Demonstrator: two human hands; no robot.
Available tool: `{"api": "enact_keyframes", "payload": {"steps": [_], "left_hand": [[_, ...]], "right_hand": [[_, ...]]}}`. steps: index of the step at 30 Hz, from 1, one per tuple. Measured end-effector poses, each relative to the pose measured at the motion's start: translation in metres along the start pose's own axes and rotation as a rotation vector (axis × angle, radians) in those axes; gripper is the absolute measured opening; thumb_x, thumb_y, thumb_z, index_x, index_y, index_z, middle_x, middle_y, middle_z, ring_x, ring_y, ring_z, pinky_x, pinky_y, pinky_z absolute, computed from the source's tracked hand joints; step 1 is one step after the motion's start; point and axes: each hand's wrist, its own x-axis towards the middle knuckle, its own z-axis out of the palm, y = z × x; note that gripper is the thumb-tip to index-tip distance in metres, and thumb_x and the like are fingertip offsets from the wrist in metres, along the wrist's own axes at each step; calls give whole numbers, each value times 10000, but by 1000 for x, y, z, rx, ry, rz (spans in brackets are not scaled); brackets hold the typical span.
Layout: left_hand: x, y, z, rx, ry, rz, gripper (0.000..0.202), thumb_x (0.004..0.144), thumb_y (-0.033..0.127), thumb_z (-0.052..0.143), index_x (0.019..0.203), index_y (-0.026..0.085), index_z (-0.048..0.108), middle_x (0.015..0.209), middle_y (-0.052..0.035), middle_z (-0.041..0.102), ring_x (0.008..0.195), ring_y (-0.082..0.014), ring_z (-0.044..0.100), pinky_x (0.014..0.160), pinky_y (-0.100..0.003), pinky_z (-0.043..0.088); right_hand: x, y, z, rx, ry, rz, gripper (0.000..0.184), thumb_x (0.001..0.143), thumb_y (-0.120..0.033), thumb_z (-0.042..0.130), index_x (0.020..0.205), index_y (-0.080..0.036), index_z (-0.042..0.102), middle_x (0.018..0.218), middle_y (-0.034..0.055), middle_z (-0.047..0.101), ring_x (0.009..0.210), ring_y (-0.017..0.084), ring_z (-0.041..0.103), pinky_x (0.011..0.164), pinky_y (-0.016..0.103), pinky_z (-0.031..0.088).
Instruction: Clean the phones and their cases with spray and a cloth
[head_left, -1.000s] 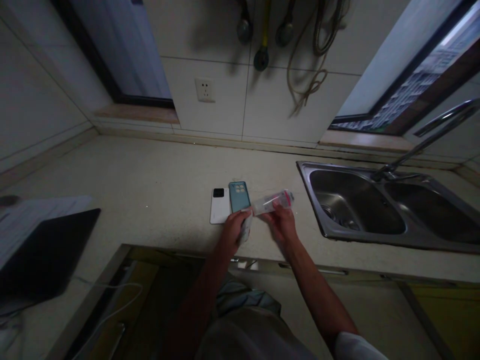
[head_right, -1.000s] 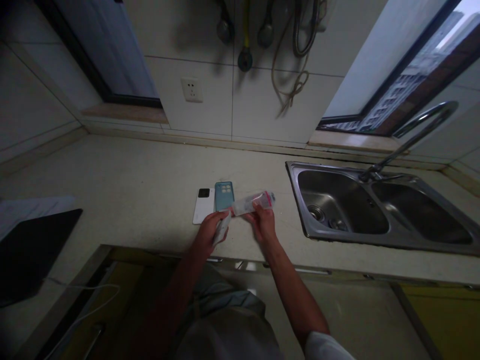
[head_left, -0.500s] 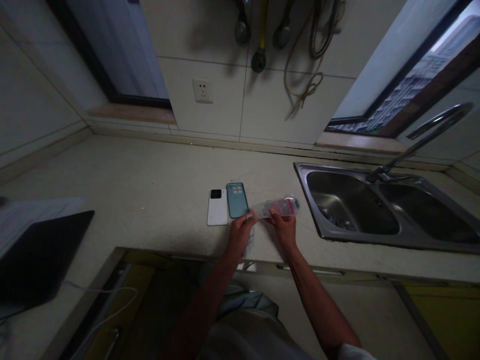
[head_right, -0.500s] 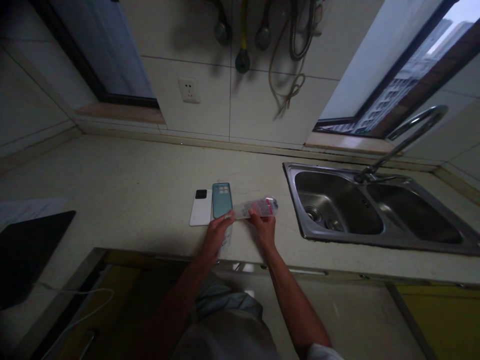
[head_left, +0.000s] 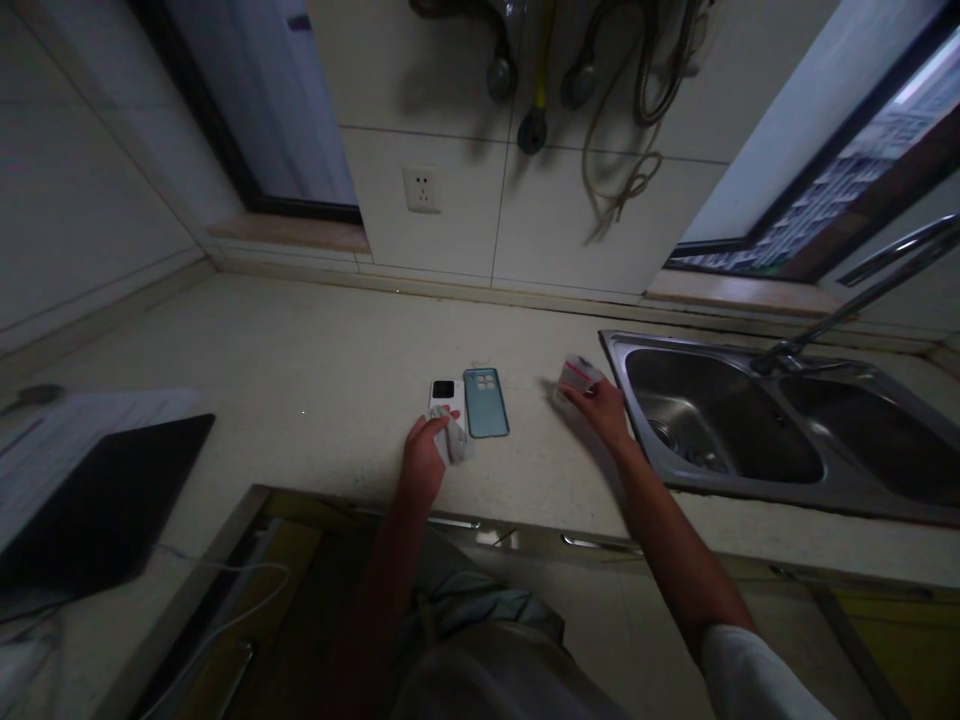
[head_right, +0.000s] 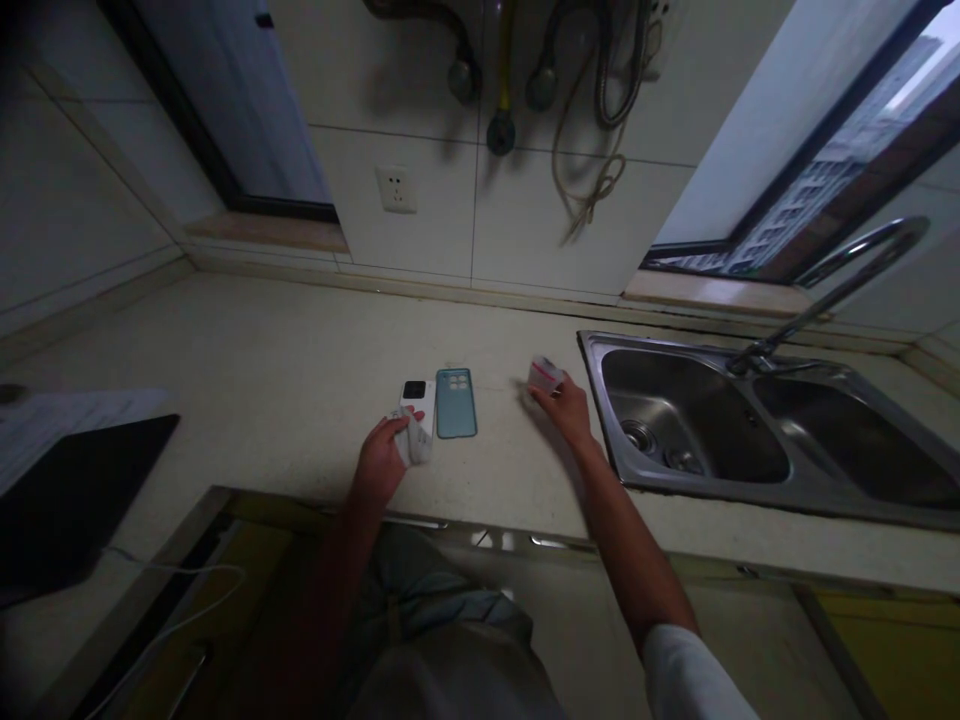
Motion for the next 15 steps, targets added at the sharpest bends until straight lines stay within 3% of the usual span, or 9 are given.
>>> {"api": "enact_keyframes", "payload": {"steps": [4, 7, 10, 12, 13, 14, 15], "left_hand": [[7, 5, -12, 61, -20, 94, 414, 548, 252, 791, 936, 158, 686, 858, -53, 743, 798, -184, 672, 722, -270, 475], [10, 7, -14, 192, -69, 145, 396, 581, 346, 784, 920, 158, 705, 776, -34, 724, 759, -182, 660, 668, -258, 456], [12, 10, -12, 332, -106, 229, 298, 661, 415, 746, 839, 177, 724, 779, -35, 729, 790, -186, 655, 727, -274, 478], [11, 11, -8, 396, -134, 279, 276, 708, 429, 727, 846, 190, 742, 845, -41, 746, 867, -197, 663, 818, -292, 488], [10, 12, -6, 417, -156, 292, 282, 726, 432, 721, 875, 195, 752, 890, -45, 753, 914, -205, 666, 858, -301, 487], [9, 12, -2, 430, -190, 298, 298, 743, 435, 715, 918, 198, 761, 941, -51, 758, 963, -213, 665, 894, -310, 484], [7, 12, 1, 437, -233, 299, 322, 757, 439, 710, 965, 200, 765, 991, -57, 759, 1007, -221, 662, 922, -320, 481]], "right_hand": [[6, 13, 6, 56, 15, 42, 558, 668, -551, 797, 1070, -186, 669, 933, 98, 735, 844, 286, 711, 810, 527, 575], [1, 5, 0, 115, -12, 58, 662, 629, -532, 826, 1152, -185, 616, 1012, 108, 706, 937, 290, 688, 834, 500, 561], [-19, -21, -7, 119, 294, 52, 810, 592, -521, 851, 1258, -192, 526, 1171, 132, 630, 1032, 279, 637, 825, 435, 544], [-42, -44, -4, 137, 544, 0, 624, 755, -534, 732, 1233, -187, 529, 1100, 102, 626, 951, 224, 630, 810, 386, 525], [-54, -56, 1, 162, 565, -21, 549, 797, -529, 695, 1202, -192, 545, 1041, 79, 627, 904, 203, 624, 799, 366, 518], [-66, -68, 8, 201, 460, -25, 501, 799, -528, 697, 1153, -197, 572, 982, 61, 631, 862, 193, 619, 774, 347, 516], [-76, -79, 18, 253, 230, 0, 474, 794, -528, 706, 1120, -202, 599, 966, 59, 642, 855, 195, 621, 757, 336, 516]]}}
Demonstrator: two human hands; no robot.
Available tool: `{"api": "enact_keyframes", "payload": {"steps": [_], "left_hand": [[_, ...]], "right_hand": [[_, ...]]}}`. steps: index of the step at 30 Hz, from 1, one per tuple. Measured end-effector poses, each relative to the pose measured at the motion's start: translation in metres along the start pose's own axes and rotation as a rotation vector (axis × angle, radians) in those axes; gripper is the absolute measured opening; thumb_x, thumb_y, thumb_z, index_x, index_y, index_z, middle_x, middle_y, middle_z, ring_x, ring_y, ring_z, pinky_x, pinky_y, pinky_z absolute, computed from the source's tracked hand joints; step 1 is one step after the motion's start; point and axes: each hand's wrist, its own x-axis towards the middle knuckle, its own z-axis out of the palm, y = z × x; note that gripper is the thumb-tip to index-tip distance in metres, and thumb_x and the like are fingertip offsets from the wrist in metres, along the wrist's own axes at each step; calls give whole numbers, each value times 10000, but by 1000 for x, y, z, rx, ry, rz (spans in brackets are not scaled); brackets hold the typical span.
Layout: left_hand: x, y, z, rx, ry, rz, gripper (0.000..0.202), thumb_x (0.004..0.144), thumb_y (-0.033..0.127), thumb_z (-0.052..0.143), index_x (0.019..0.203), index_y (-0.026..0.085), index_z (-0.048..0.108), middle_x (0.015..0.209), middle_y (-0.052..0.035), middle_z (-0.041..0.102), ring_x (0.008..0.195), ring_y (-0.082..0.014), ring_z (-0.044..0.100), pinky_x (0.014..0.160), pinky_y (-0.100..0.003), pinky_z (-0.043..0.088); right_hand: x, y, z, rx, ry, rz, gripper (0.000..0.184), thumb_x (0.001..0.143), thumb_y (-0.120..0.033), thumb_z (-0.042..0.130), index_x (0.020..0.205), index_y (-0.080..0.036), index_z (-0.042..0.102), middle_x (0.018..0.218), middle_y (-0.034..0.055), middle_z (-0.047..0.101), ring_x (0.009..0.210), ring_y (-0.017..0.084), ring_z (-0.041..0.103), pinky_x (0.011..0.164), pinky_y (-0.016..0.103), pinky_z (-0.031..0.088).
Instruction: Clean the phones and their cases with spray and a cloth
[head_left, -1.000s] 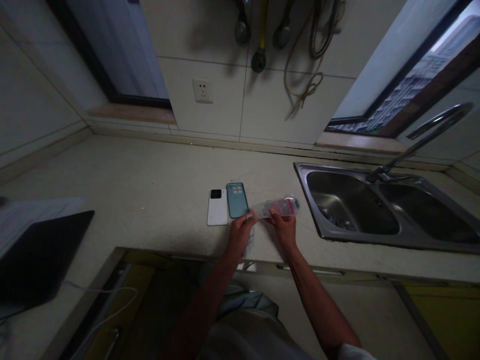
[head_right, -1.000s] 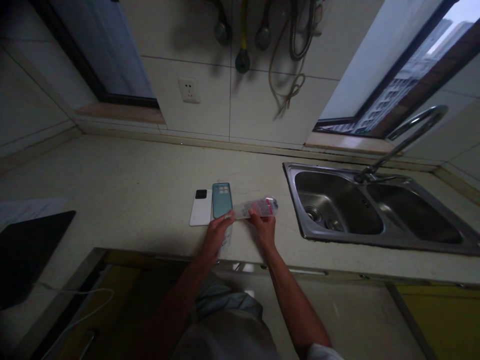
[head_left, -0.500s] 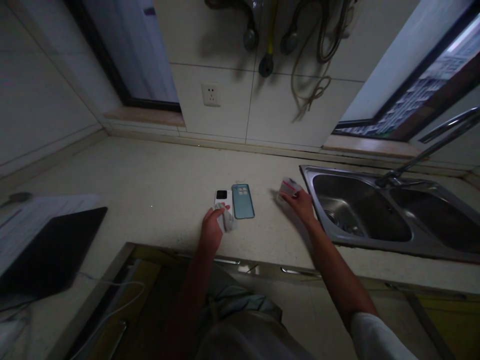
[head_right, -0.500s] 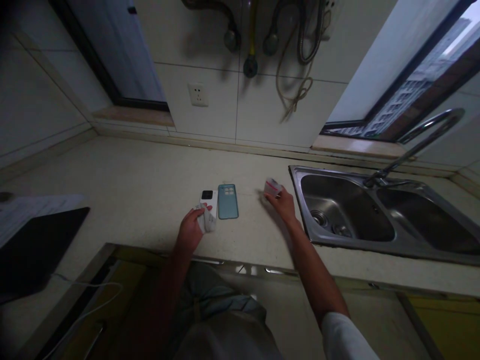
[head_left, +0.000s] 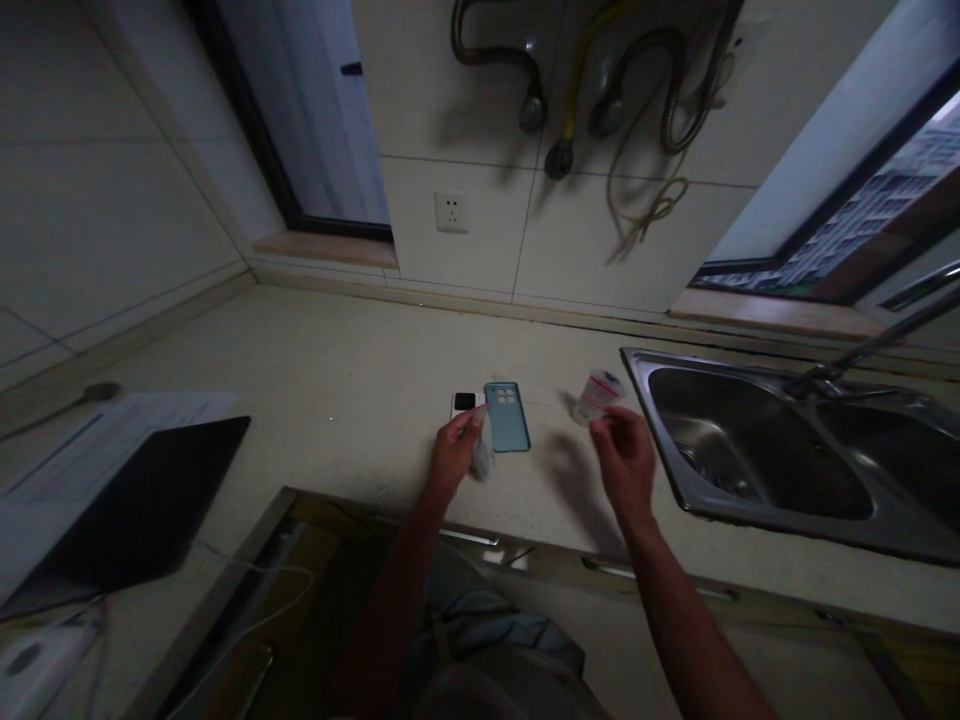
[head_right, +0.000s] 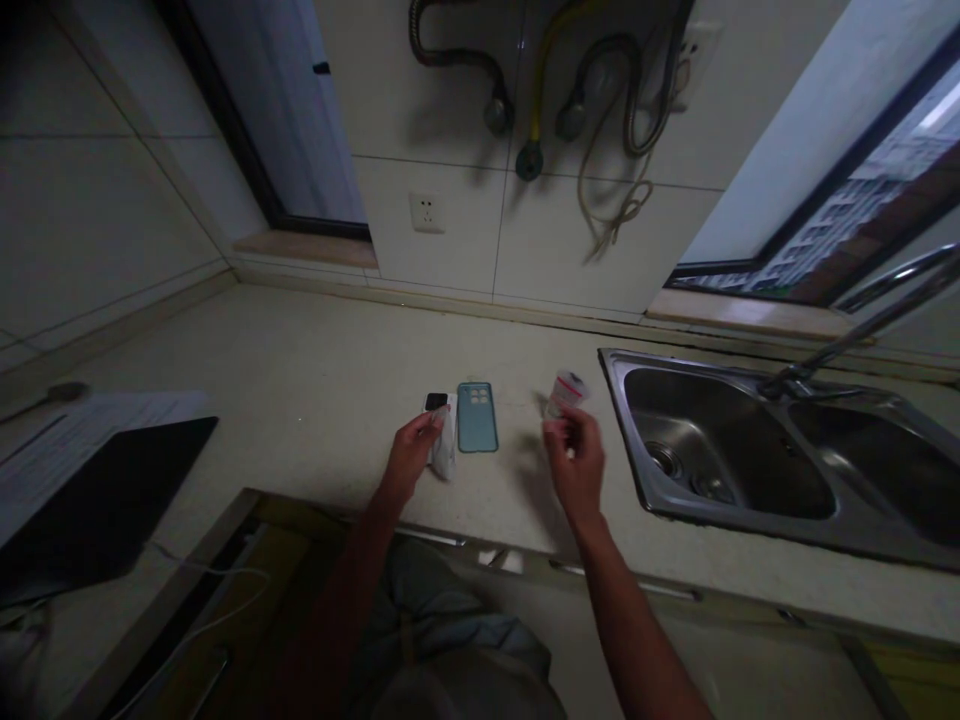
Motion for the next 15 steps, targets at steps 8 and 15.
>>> {"api": "enact_keyframes", "payload": {"steps": [8, 15], "left_hand": [[-2, 4, 8, 141, -236, 155, 391, 862, 458, 617, 1122, 194, 742, 1248, -109, 693, 1165, -250, 622, 1033, -375, 450], [16, -6, -9, 1067, 144, 93, 663, 880, 584, 557, 1316, 84, 563, 1213, -233, 625, 1105, -329, 622, 934, -434, 479]], "right_hand": [[-23, -11, 67, 402, -822, 520, 430, 663, -525, 819, 869, -166, 701, 694, -4, 653, 564, 118, 539, 533, 241, 431], [13, 11, 84, 269, -378, 457, 354, 624, -483, 779, 751, -170, 672, 653, 8, 659, 558, 152, 554, 514, 262, 419]]}}
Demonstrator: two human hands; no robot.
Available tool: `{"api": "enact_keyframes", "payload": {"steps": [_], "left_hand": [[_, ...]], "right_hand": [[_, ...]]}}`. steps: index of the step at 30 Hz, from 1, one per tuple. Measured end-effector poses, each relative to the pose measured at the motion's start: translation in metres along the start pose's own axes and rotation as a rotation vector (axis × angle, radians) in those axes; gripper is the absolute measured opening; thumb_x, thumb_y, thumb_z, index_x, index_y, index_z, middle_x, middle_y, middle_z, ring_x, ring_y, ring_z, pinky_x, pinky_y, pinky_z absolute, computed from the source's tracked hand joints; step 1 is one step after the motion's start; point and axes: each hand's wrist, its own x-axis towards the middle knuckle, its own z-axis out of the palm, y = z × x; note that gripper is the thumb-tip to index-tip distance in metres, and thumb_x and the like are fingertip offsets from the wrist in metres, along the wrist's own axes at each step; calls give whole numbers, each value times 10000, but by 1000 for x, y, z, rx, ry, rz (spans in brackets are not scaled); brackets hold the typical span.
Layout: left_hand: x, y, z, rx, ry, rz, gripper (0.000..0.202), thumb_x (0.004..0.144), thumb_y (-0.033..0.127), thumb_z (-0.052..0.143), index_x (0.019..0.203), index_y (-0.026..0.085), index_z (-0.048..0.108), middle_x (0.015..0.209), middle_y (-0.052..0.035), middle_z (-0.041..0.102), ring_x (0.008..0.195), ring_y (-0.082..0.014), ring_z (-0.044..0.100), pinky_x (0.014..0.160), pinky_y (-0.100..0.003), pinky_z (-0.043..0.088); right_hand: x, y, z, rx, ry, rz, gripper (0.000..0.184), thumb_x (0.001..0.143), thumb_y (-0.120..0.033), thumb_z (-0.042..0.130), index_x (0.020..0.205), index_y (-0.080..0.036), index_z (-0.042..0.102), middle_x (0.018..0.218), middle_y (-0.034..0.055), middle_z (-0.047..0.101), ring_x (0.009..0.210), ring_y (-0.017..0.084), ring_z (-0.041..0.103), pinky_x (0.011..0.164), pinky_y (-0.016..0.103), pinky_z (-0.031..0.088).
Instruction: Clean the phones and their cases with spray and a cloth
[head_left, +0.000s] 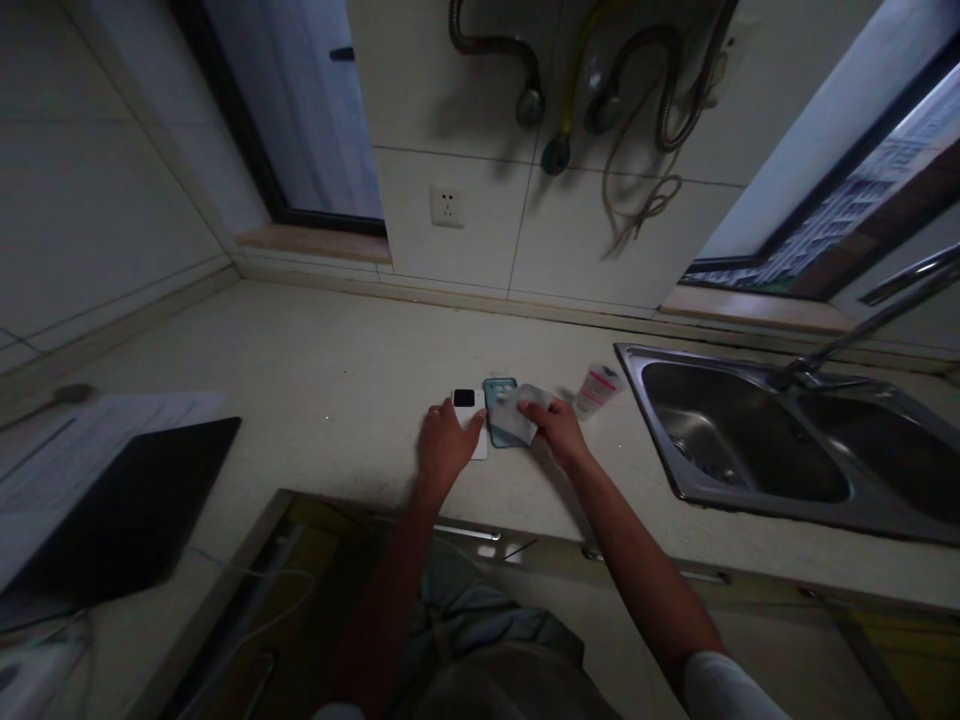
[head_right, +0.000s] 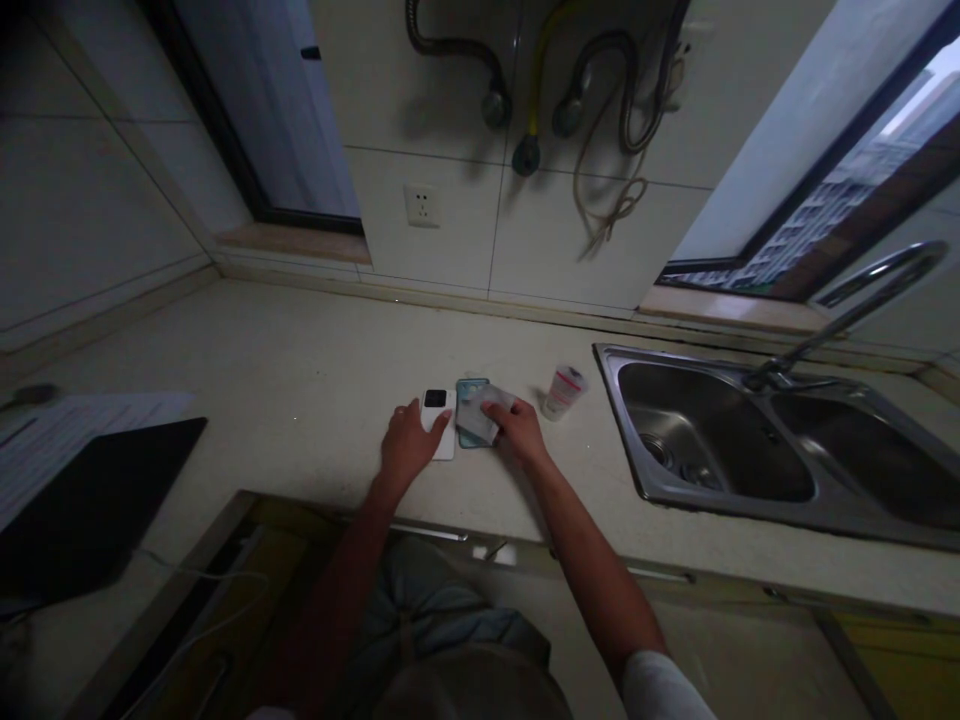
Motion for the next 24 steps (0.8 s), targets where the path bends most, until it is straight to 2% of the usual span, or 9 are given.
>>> {"api": "enact_keyframes", "payload": {"steps": [2, 4, 8, 13, 16, 19, 24], "left_hand": [[9, 4, 5, 220, -8, -41, 798, 779, 649, 654, 1281, 37, 551, 1191, -265, 619, 1149, -382, 585, 937, -450, 463], [20, 9, 9, 271, -49, -64, 813, 695, 631, 746, 1235, 50, 566, 1204, -269, 612, 1160, -385, 578, 930, -431, 459], [40, 6, 12, 57, -167, -156, 693, 535, 553, 875, 1035, 139, 630, 1178, -282, 631, 1194, -425, 569, 949, -450, 429], [52, -2, 9, -151, -154, -264, 676, 368, 415, 953, 893, 193, 590, 1190, -293, 641, 1271, -468, 516, 954, -466, 411], [54, 0, 8, -130, -205, -278, 621, 353, 350, 953, 826, 204, 577, 1190, -285, 653, 1255, -458, 537, 949, -452, 414], [53, 2, 5, -151, -241, -283, 557, 402, 314, 934, 814, 211, 574, 1155, -243, 685, 1194, -413, 591, 918, -414, 432], [42, -6, -3, -389, -178, -216, 411, 530, 234, 872, 811, 197, 574, 1034, -160, 719, 1051, -326, 656, 862, -374, 466]], "right_hand": [[13, 2, 4, -43, 103, -66, 359, 655, -504, 731, 764, -168, 665, 658, 4, 655, 575, 154, 551, 524, 260, 411], [22, 4, 8, -70, 137, -110, 365, 683, -523, 695, 758, -168, 651, 648, -4, 642, 578, 148, 539, 528, 253, 404], [27, 4, 15, -44, 109, -127, 384, 708, -529, 676, 795, -156, 652, 681, 17, 668, 593, 152, 559, 546, 253, 435], [29, 11, 11, -22, 89, -125, 382, 715, -528, 681, 792, -156, 642, 686, 30, 674, 590, 156, 568, 540, 252, 445], [30, 19, 11, -44, 50, -124, 365, 711, -515, 689, 772, -158, 644, 679, 20, 661, 601, 155, 565, 553, 249, 444], [31, 23, 13, -51, 16, -117, 358, 691, -502, 711, 752, -153, 656, 671, 18, 654, 609, 160, 564, 565, 253, 445], [25, 10, 5, -58, 61, -175, 387, 743, -543, 662, 756, -157, 650, 666, 16, 647, 609, 162, 554, 568, 261, 438]]}}
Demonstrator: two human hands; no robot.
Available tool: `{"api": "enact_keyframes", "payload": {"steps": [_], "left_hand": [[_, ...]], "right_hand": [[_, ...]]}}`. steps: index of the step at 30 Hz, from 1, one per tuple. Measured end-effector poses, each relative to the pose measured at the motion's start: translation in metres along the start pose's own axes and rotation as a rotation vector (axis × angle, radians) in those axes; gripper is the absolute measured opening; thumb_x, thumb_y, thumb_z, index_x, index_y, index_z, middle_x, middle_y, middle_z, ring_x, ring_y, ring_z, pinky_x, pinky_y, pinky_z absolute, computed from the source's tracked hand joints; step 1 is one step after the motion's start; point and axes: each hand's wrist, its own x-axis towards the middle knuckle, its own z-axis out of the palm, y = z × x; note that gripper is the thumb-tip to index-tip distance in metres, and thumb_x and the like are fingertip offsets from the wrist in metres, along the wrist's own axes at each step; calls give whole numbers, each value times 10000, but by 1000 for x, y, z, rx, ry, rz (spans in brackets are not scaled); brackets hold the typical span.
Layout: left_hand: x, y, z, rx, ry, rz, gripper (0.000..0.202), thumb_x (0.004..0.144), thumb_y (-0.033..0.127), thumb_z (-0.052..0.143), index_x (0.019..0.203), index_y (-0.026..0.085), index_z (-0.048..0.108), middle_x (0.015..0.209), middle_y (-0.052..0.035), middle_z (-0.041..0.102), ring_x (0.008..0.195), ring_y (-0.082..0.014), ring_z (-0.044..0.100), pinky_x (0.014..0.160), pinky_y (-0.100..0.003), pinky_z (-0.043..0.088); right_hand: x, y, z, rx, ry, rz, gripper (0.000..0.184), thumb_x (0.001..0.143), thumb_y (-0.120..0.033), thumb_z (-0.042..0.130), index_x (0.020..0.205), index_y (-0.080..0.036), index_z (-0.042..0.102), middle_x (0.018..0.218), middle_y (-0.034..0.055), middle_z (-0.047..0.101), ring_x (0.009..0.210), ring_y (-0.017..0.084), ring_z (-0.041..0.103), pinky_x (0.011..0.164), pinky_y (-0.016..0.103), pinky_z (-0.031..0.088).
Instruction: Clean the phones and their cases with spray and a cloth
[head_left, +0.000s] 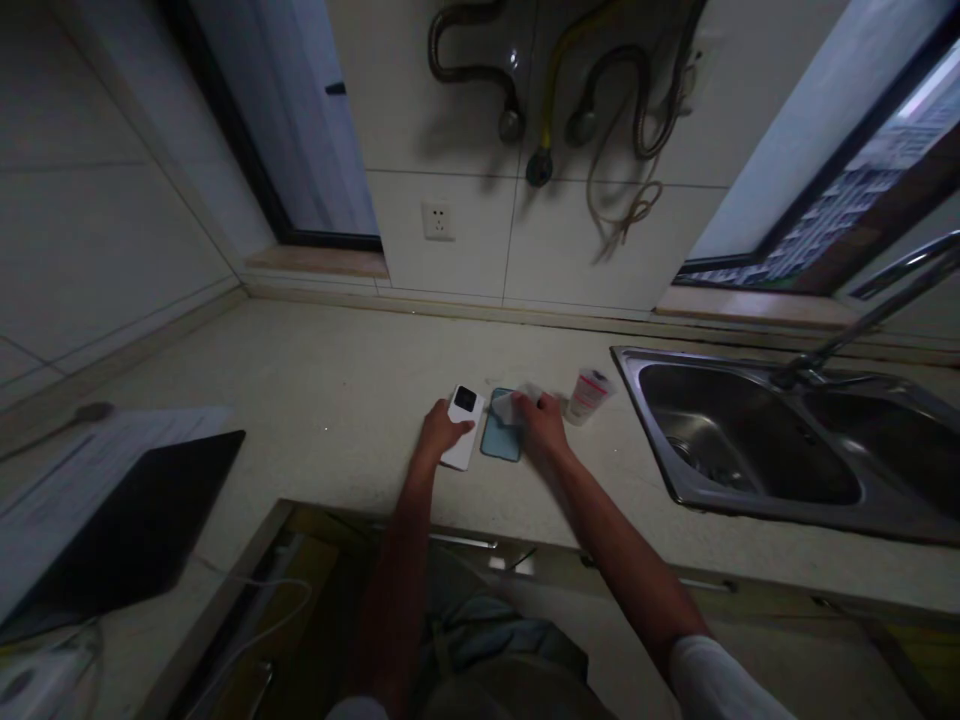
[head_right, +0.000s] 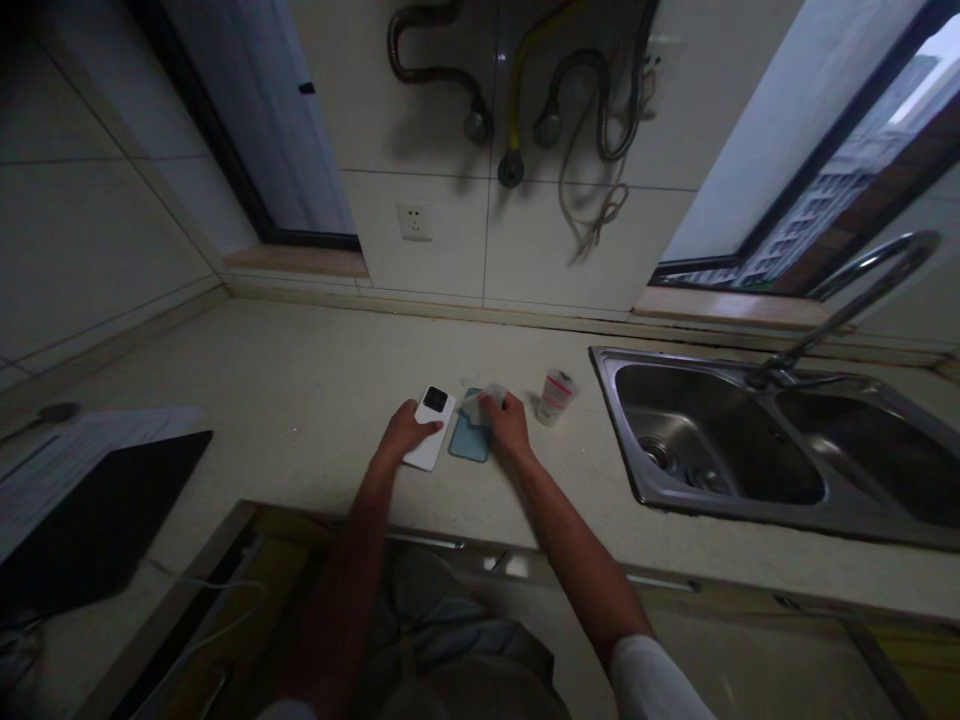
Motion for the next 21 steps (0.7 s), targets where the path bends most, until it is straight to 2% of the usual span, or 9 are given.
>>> {"api": "enact_keyframes", "payload": {"steps": [2, 5, 6, 8, 10, 13, 17, 19, 21], "left_hand": [[-10, -5, -4, -248, -50, 20, 424, 545, 272, 871, 852, 179, 593, 964, -121, 725, 966, -292, 673, 830, -369, 490], [-30, -8, -6, -721, -224, -19, 575, 554, 335, 879, 1037, 167, 616, 966, -95, 734, 873, -263, 691, 796, -386, 524], [-36, -8, -5, -823, -274, -51, 598, 572, 338, 872, 1084, 171, 614, 981, -101, 738, 861, -264, 695, 786, -394, 532], [-47, -5, -1, -962, -338, -104, 569, 636, 324, 826, 1143, 172, 615, 1041, -124, 741, 880, -269, 701, 787, -404, 541], [-55, -1, 4, -1067, -392, -146, 551, 697, 308, 758, 1207, 170, 603, 1092, -137, 737, 943, -284, 702, 835, -435, 540], [-59, 4, 13, -1168, -511, -226, 555, 814, 421, 630, 1301, 161, 567, 1116, -147, 733, 1037, -323, 687, 902, -517, 521], [-58, 10, 25, -1193, -513, -264, 645, 896, 644, 456, 1312, 167, 580, 1094, -145, 737, 1037, -332, 688, 893, -503, 532], [-57, 11, 30, -1182, -489, -259, 689, 887, 695, 439, 1303, 168, 593, 1084, -140, 739, 1036, -322, 689, 886, -462, 538], [-56, 13, 33, -1168, -481, -261, 730, 869, 733, 435, 1298, 167, 602, 1080, -138, 739, 1040, -318, 688, 879, -437, 540]], "right_hand": [[-3, -12, -8, -74, 64, -70, 411, 789, -565, 617, 681, -168, 614, 594, 0, 595, 566, 155, 522, 532, 260, 404], [-9, -32, -17, -240, 115, -234, 456, 884, -565, 527, 655, -180, 613, 576, 8, 587, 580, 180, 557, 543, 282, 427], [-11, -39, -18, -286, 105, -317, 443, 915, -546, 500, 719, -181, 656, 646, 30, 643, 651, 206, 611, 597, 304, 472], [-14, -50, -17, -364, 58, -502, 385, 951, -491, 475, 906, -195, 718, 929, 86, 741, 929, 266, 684, 793, 369, 536], [-14, -55, -14, -441, -34, -652, 342, 970, -415, 463, 1075, -215, 719, 1243, 106, 695, 1200, 283, 622, 987, 421, 504], [-10, -50, -6, -569, -249, -750, 397, 976, -288, 432, 1326, -238, 613, 1497, 81, 516, 1378, 247, 495, 1118, 441, 438], [-4, -29, 3, -739, -510, -828, 554, 959, -193, 425, 1511, -240, 403, 1563, 85, 422, 1455, 219, 386, 1182, 480, 371], [-4, -17, 7, -806, -575, -868, 566, 969, -201, 445, 1529, -225, 366, 1566, 109, 409, 1474, 230, 348, 1197, 514, 335], [-7, -8, 11, -852, -580, -893, 562, 990, -238, 459, 1539, -196, 342, 1572, 142, 387, 1495, 246, 298, 1205, 536, 307]]}}
